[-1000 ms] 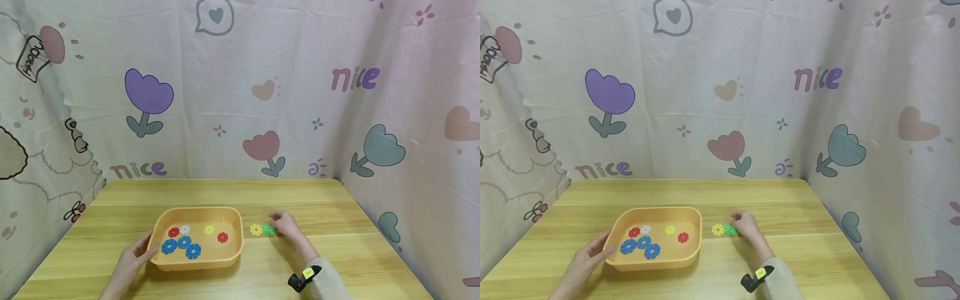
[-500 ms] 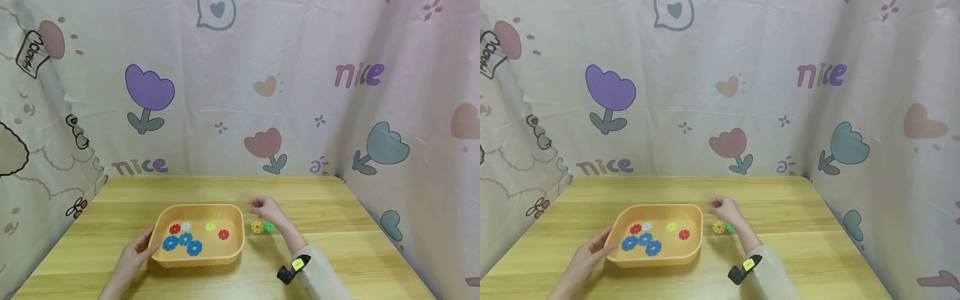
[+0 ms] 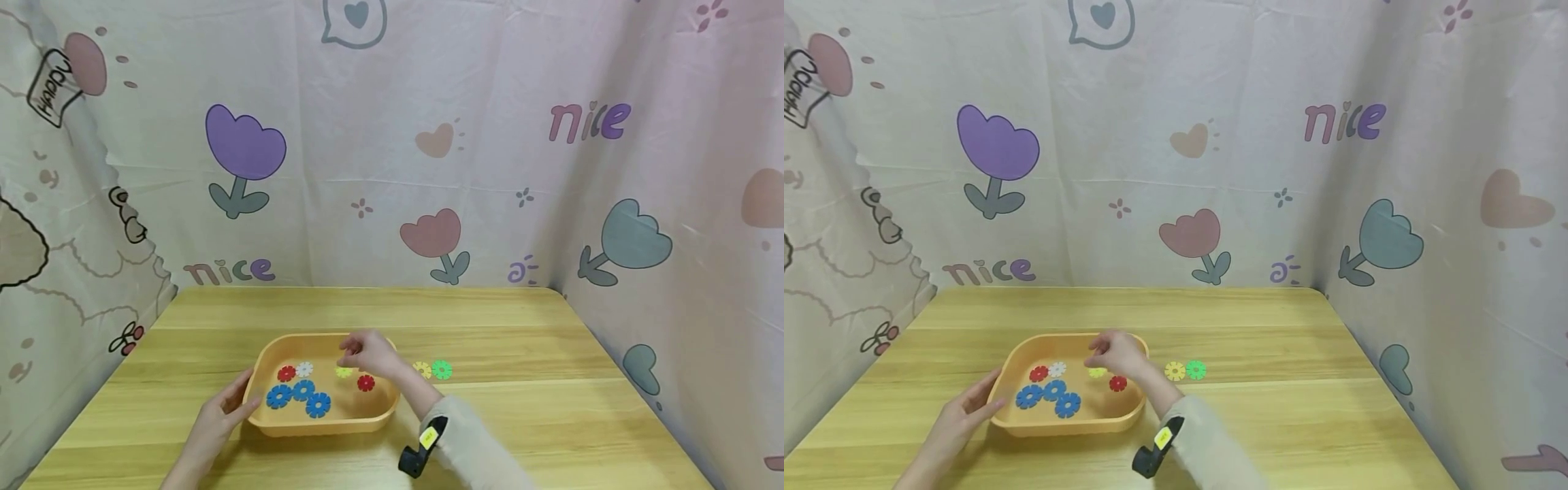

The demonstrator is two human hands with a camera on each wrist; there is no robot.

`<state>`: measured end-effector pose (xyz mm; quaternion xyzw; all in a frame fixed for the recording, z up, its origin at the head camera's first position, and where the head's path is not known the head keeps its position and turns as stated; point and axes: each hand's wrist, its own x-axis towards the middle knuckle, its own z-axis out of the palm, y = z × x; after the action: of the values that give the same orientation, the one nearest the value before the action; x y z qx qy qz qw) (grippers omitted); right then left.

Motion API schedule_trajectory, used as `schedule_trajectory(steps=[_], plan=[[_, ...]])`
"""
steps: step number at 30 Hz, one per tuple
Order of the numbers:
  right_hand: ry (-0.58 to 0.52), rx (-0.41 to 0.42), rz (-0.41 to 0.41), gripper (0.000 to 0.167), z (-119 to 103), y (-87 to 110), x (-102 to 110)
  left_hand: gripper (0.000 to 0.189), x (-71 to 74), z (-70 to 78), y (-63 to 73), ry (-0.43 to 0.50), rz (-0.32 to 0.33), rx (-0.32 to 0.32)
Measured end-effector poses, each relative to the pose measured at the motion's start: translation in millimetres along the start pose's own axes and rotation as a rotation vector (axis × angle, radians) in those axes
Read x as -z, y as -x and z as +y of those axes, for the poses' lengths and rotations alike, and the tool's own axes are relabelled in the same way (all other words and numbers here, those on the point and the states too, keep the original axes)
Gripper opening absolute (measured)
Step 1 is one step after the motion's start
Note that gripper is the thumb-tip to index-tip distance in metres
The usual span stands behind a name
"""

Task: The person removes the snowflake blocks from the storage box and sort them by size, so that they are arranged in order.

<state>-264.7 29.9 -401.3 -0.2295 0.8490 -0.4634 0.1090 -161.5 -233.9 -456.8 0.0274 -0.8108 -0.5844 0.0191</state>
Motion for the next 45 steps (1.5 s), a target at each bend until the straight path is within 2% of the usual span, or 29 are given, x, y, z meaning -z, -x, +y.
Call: schedule_trajectory(steps=[9,18,23,27,33,36,45], plan=[[0.028,0.002,-0.062,0.029,7.3,-5.9,-39.3,0.064,-2.3,3.0,2.4,-0.001,0.01,-0.006],[0.119,-0.016,-0.175,0.03,10.4,-6.5,-51.9,0.064,-1.6,3.1,1.5,-0.001,0.011,-0.014],[0.166,-0.042,-0.197,0.027,12.7,-6.9,-57.2,0.066,-0.9,3.0,0.8,0.0,-0.001,0.0],[0.248,-0.036,-0.209,0.026,13.6,-7.2,-61.2,0.067,-0.7,1.8,0.3,-0.014,-0.002,0.009],[0.454,0.007,-0.238,0.03,12.9,-5.2,-66.7,0.067,-1.2,0.3,1.2,-0.019,-0.001,0.017],[0.513,0.022,-0.235,0.03,12.0,-4.8,-67.9,0.068,-1.1,0.6,1.7,-0.018,-0.004,0.028],[0.357,0.023,-0.196,0.025,13.0,-4.2,-59.8,0.069,0.4,2.5,0.7,-0.019,-0.014,0.025]])
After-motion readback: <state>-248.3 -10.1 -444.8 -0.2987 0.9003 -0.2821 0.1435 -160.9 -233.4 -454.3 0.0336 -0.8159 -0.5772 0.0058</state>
